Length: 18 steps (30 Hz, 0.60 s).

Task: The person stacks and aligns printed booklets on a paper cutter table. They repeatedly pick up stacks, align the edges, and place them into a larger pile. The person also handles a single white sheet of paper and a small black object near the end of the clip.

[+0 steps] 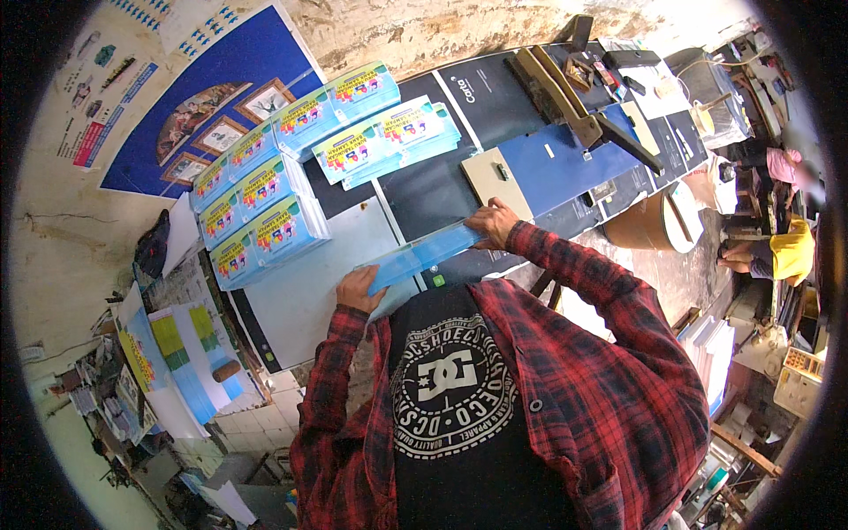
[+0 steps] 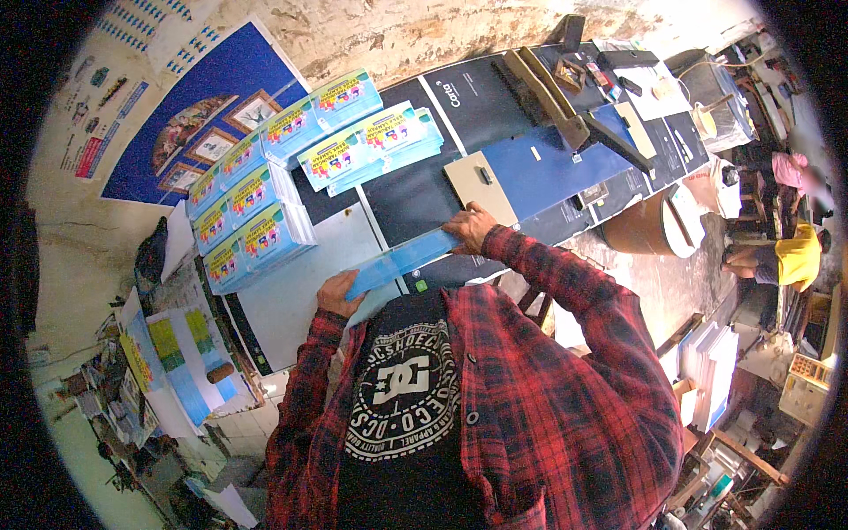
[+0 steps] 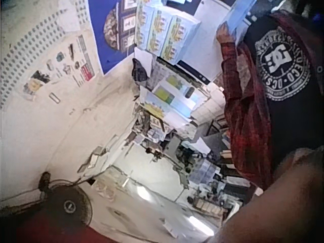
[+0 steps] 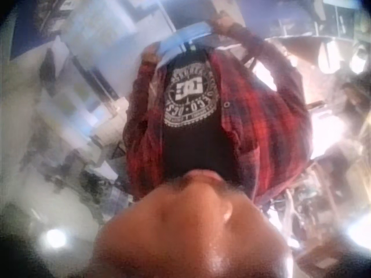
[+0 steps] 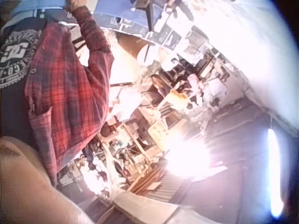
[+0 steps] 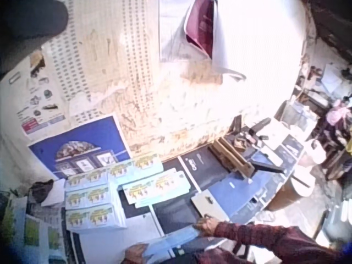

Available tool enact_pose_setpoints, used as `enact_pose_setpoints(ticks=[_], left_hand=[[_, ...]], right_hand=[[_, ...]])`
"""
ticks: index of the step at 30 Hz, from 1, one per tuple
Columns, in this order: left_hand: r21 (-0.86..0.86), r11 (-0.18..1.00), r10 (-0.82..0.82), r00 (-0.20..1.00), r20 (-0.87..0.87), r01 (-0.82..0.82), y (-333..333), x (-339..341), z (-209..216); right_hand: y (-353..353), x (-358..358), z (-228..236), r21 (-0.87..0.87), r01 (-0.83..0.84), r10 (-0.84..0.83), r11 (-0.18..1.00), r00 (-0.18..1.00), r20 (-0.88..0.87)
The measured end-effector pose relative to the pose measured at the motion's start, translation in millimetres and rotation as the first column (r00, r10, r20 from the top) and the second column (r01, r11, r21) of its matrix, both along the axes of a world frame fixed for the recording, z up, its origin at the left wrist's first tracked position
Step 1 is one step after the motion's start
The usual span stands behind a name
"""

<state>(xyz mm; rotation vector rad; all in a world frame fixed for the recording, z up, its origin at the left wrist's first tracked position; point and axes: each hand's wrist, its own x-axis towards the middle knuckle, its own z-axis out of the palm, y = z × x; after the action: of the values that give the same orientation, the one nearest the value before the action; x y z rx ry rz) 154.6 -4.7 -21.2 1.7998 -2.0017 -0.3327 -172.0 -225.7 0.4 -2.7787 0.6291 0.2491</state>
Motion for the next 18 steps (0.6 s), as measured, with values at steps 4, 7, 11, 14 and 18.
enact_pose_setpoints(ticks=[4,7,11,14,18], left_hand=[[0.018,1.0,0.008,0.999,-0.053,-0.007,-2,1,1],[0.001,1.0,0.003,1.0,-0.03,-0.003,-1,1,2],[0.005,1.0,-0.005,0.999,-0.041,0.005,-3,0,3],[0.054,0.998,0.01,1.0,-0.024,-0.009,-2,-1,7],[0.046,0.999,0.016,0.995,-0.097,-0.011,4,0,-1]], right_hand=[[-1,0,8,0.048,0.019,-0.026,0.999,0.986,0.163],[-5,-10,2,0.081,-0.018,-0.002,0.997,0.969,0.248],[-7,-17,-16,0.069,-0.018,-0.003,0.997,0.959,0.284],[-8,-13,9,0.149,0.013,-0.052,0.989,0.965,0.257],[-13,-17,-15,0.149,-0.002,-0.04,0.989,0.958,0.283]])
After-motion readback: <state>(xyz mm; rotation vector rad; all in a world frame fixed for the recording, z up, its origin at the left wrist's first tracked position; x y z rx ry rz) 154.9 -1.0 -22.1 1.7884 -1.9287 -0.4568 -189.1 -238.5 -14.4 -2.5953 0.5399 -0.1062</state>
